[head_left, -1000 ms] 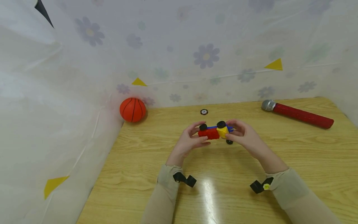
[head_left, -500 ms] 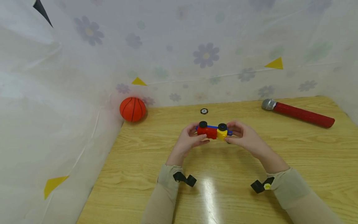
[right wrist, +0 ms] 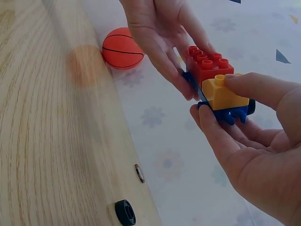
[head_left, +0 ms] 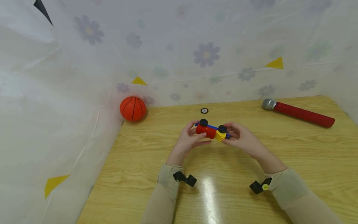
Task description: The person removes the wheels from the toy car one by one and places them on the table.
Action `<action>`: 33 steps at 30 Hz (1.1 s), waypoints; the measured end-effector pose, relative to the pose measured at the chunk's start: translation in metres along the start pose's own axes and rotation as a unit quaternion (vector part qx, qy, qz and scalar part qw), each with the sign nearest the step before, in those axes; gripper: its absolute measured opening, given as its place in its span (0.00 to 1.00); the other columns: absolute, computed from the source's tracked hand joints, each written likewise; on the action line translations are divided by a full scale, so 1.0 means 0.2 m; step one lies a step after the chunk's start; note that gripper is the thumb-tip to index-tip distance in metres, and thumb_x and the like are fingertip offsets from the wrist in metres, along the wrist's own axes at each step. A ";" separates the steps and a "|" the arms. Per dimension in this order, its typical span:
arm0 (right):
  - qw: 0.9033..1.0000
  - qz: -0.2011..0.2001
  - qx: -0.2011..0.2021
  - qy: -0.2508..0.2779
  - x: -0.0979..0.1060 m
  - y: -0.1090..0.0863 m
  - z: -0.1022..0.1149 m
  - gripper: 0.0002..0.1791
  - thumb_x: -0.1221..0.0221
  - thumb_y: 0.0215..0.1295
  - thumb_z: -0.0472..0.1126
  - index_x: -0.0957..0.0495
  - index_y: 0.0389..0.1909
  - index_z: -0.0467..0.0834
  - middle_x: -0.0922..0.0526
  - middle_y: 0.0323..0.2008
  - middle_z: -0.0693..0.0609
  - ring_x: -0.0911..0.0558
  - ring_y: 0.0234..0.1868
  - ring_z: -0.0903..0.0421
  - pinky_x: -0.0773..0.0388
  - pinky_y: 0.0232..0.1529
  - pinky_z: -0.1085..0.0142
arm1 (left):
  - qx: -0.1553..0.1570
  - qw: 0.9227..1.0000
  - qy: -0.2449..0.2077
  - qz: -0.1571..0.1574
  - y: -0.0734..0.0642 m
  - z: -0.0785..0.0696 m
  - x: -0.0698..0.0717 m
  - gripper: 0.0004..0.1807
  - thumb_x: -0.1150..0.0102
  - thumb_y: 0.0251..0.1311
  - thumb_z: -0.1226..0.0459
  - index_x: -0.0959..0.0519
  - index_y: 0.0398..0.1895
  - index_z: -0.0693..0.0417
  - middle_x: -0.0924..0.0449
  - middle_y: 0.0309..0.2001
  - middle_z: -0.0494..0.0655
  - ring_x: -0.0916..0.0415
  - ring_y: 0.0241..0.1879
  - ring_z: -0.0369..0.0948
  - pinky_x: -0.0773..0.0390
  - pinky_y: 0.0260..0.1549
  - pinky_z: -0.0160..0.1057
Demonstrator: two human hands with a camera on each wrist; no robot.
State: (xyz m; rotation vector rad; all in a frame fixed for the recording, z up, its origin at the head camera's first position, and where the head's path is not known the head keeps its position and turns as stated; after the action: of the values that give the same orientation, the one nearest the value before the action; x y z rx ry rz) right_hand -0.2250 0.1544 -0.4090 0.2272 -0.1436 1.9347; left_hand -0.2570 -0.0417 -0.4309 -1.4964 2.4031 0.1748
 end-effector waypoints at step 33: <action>0.996 -0.028 0.035 -0.072 -0.06 0.06 -0.03 0.28 0.33 0.59 0.29 0.30 0.60 0.37 0.22 0.55 0.37 0.19 0.56 0.39 0.16 0.49 0.64 | -0.007 1.000 0.003 0.002 0.02 -0.03 -0.02 0.35 0.45 0.66 0.76 0.39 0.72 0.41 0.31 0.67 0.61 0.27 0.63 0.60 0.19 0.49 0.58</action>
State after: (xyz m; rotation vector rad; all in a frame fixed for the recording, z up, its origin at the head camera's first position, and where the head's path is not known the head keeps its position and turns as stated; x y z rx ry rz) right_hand -0.2322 0.1408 -0.4182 0.4141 -0.1622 1.8683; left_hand -0.2603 -0.0367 -0.4245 -1.4994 2.4141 0.1882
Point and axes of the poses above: each hand's wrist, its own y-axis towards the middle knuckle, its own x-axis out of the back of the hand, z = x × y, the point moved 5 cm from there along y, towards the middle knuckle
